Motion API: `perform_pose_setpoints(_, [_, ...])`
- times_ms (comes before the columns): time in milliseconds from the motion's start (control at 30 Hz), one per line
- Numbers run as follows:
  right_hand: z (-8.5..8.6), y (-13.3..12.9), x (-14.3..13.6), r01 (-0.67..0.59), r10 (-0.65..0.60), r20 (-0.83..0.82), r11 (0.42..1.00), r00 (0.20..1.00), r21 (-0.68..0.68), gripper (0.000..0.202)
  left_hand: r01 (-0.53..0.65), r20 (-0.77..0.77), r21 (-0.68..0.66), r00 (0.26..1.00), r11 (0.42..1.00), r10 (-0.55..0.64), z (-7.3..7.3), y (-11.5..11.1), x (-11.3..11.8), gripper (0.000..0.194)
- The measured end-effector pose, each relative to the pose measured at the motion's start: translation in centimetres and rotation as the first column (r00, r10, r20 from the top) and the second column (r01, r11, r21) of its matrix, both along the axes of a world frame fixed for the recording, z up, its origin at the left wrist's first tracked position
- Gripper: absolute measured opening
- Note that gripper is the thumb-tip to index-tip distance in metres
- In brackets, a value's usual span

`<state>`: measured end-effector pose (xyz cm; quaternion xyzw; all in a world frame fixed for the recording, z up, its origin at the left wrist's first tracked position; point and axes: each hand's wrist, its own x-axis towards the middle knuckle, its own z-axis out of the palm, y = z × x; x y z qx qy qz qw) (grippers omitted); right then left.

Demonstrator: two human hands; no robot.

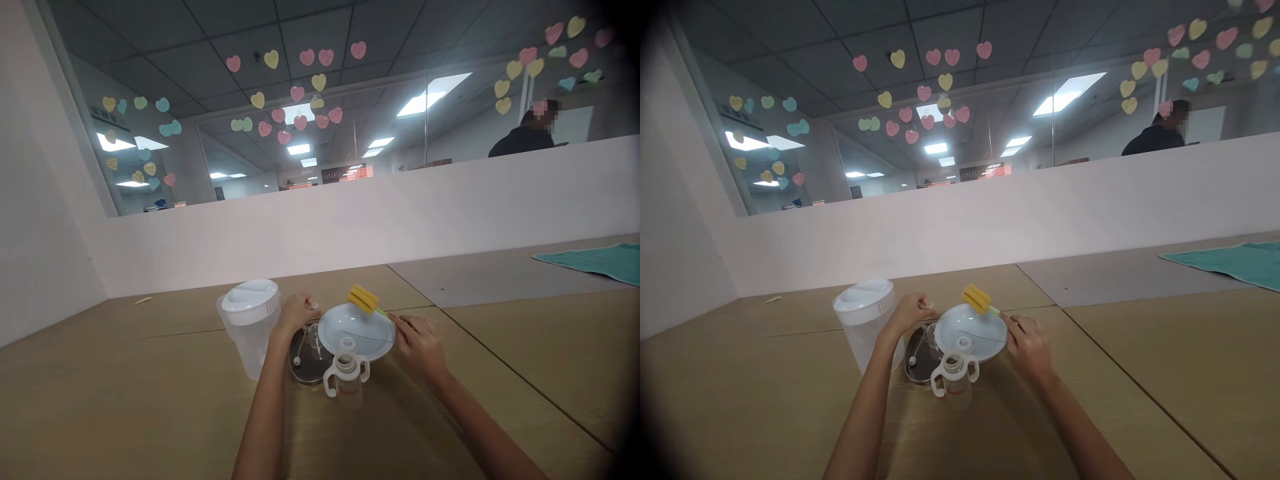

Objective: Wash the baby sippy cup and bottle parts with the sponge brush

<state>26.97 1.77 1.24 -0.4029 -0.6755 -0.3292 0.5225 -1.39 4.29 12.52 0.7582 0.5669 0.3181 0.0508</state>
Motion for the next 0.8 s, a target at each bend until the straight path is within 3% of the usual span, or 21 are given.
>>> perform_pose_setpoints(267, [-0.07, 0.07, -0.04, -0.010, 0.010, 0.007, 1.000, 1.000, -0.020, 0.032, 0.009, -0.077, -0.065, 0.997, 0.998, -0.014, 0.41, -0.30, -0.23, 0.026])
perform_pose_setpoints(800, [-0.09, 0.14, 0.04, -0.010, 0.010, 0.001, 0.998, 1.000, -0.060, 0.032, 0.049, -0.069, -0.136, 0.996, 0.990, -0.059, 0.13, -0.11, -0.25, 0.030])
